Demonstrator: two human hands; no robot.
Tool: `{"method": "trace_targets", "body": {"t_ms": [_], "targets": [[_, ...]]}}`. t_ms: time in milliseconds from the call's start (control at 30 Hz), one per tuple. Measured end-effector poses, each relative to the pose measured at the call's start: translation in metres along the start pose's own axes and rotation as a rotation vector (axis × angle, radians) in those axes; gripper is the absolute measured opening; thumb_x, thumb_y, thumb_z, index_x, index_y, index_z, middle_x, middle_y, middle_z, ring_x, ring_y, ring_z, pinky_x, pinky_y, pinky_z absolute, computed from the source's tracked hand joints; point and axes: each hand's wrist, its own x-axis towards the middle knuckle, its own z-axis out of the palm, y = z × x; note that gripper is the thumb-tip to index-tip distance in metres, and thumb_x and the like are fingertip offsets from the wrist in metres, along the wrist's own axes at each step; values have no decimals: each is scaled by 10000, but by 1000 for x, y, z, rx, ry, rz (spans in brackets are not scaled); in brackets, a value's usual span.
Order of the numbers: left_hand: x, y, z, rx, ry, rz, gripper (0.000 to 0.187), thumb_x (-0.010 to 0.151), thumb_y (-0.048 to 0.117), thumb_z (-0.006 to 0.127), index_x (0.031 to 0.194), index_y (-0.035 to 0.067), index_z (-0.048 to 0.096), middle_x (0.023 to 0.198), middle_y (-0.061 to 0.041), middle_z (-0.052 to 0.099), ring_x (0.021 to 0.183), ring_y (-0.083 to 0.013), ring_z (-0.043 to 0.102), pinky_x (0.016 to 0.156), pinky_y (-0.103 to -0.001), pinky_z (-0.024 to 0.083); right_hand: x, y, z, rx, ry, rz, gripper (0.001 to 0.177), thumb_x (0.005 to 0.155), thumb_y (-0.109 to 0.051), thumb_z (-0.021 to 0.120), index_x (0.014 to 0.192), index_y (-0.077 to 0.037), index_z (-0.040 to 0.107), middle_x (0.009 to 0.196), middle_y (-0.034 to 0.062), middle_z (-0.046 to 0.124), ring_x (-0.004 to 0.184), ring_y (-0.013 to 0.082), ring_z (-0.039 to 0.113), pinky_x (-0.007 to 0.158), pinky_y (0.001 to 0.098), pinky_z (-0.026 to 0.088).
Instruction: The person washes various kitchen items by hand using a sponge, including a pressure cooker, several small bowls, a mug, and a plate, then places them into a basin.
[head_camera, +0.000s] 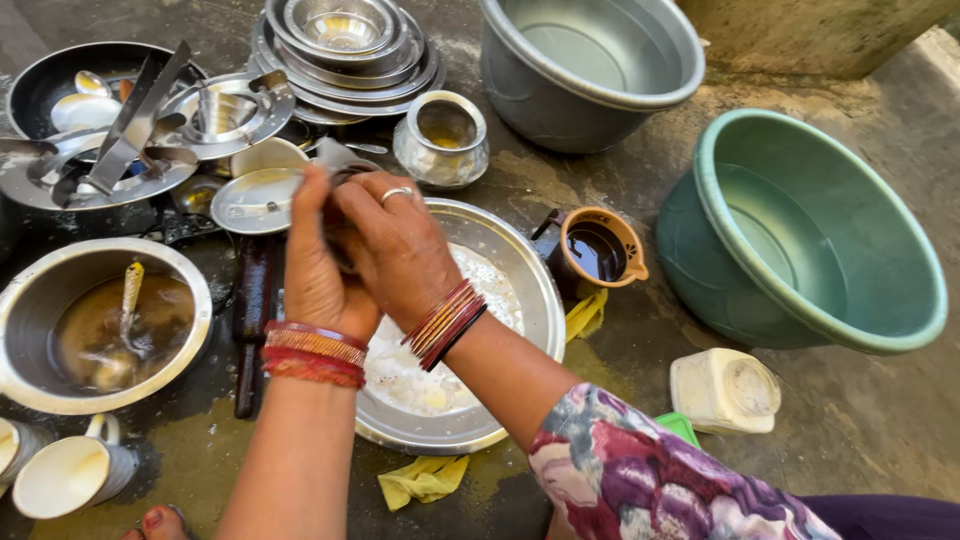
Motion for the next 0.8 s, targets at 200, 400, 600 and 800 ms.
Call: {"method": "trace_targets", "body": {"t_ms": [200, 400, 600, 800], "targets": [[14, -7, -24, 207, 127, 146, 302, 894, 353, 758, 1058, 112, 676, 945, 1, 664, 863, -126, 642, 765, -301, 542, -9, 22, 41, 306, -29, 488, 226, 896, -130, 757, 1109, -95, 692, 969, 80, 709, 843, 265, 682, 755, 383, 552], [24, -3, -38, 131, 124, -49, 328, 878, 405, 750, 996, 116, 652, 881, -11, 672, 783, -168, 644, 707, -331, 533, -17, 24, 53, 747, 47, 773, 262, 909, -125, 752, 1162, -70, 713, 936, 40, 673, 807, 154, 626, 743, 310, 528], [16, -9, -29, 62, 337, -231, 309, 786, 417, 750, 981, 203, 642, 926, 18, 683, 872, -150, 663, 822, -358, 560, -17, 44, 14, -111, -167, -247, 340, 824, -58, 694, 1156, -108, 641, 1146, 64, 657, 1147, 299, 623, 1024, 393, 512], [21, -30, -33, 192, 245, -59, 389, 766, 393, 808, 1024, 137, 669, 966, -10, 659, 927, -169, 618, 846, -341, 527, -29, 50, 33, -41, -179, 257, 238, 891, -88, 641, 1123, -56, 685, 1158, 121, 670, 1094, 359, 608, 971, 432, 508]]}}
